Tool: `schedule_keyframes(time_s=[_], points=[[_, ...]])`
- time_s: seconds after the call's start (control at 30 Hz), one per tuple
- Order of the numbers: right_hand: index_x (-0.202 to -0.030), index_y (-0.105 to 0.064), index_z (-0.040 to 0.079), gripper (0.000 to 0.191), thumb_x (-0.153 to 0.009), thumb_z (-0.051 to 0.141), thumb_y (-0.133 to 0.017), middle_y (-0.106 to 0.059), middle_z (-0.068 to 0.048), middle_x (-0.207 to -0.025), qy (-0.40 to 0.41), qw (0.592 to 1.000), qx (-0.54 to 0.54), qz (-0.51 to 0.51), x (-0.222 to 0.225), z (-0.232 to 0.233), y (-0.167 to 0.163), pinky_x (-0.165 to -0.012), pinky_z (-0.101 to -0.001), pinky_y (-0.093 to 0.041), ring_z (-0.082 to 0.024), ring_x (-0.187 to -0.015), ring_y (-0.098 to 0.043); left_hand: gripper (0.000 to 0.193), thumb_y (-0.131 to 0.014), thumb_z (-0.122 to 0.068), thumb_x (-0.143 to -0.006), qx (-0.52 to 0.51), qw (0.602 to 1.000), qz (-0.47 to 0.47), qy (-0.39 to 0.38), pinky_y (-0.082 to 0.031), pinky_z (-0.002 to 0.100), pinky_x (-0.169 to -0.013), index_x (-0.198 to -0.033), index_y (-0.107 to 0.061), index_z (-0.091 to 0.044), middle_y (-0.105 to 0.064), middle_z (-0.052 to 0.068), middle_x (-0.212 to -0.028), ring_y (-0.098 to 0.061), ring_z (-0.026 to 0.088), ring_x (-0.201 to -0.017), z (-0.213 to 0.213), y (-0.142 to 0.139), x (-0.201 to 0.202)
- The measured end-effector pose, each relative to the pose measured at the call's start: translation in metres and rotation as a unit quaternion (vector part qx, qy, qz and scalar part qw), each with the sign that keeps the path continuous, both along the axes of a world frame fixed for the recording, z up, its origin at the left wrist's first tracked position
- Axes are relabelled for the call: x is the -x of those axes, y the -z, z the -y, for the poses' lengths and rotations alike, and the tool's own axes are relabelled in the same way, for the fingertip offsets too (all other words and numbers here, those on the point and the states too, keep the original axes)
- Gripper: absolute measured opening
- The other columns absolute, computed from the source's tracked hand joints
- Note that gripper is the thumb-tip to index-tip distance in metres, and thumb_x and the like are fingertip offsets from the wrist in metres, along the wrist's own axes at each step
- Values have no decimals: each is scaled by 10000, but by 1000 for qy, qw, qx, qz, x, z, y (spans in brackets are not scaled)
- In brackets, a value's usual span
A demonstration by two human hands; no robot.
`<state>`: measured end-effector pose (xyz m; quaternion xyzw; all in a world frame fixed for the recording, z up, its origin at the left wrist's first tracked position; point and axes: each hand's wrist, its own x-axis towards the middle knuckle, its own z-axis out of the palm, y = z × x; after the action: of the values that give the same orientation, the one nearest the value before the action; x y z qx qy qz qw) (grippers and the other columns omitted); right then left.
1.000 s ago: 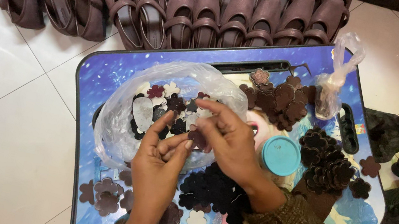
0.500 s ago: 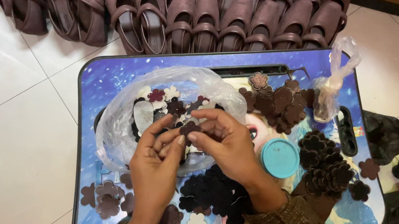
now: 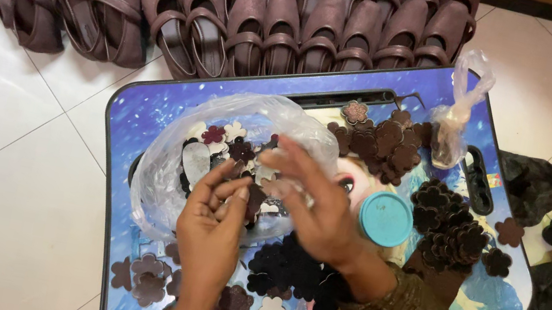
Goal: The person sits on the floor and repeatedly picks up small flower-shaped craft pieces from a plastic bag and the table. They separate and stack the pieces by hand, handling them one at a time and placing them into small piles on the table.
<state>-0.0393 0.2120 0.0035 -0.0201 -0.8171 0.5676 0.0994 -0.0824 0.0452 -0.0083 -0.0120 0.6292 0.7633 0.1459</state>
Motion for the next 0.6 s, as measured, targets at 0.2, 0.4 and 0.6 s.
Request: schedule_keyframes(time_s=[0.2,0.4,0.6], points=[[-1632,-261,58,666,-1088,356,-502,-403,-152,-1660,-223,943,-213,-124,4,7,3,-1320,-489,-248,-326,-1568,-373,649,-562,4,-977,-121,991,25,-52,-581,253,-815,-1581,-329,-33,-733,195,-1202,-717,139,-980,2,-2,7],[-1650,-200,40,714,-1122,509,-306,-330,-193,-1688,-183,935,-266,-144,3,11,3,-1307,-503,-250,-391,-1565,-361,695,-560,-36,-986,-94,990,23,-98,-577,258,-805,-1610,-257,-81,-729,204,-1213,-703,127,-985,1,-15,8],[-1600,-311,31,671,-1058,371,-510,-608,-195,-1438,-57,970,-221,-84,5,8,-6,-1050,-451,-478,-322,-1236,-639,662,-613,-35,-975,-55,992,22,-109,-559,237,-758,-1581,-348,-66,-751,196,-1183,-682,113,-933,2,-18,7]])
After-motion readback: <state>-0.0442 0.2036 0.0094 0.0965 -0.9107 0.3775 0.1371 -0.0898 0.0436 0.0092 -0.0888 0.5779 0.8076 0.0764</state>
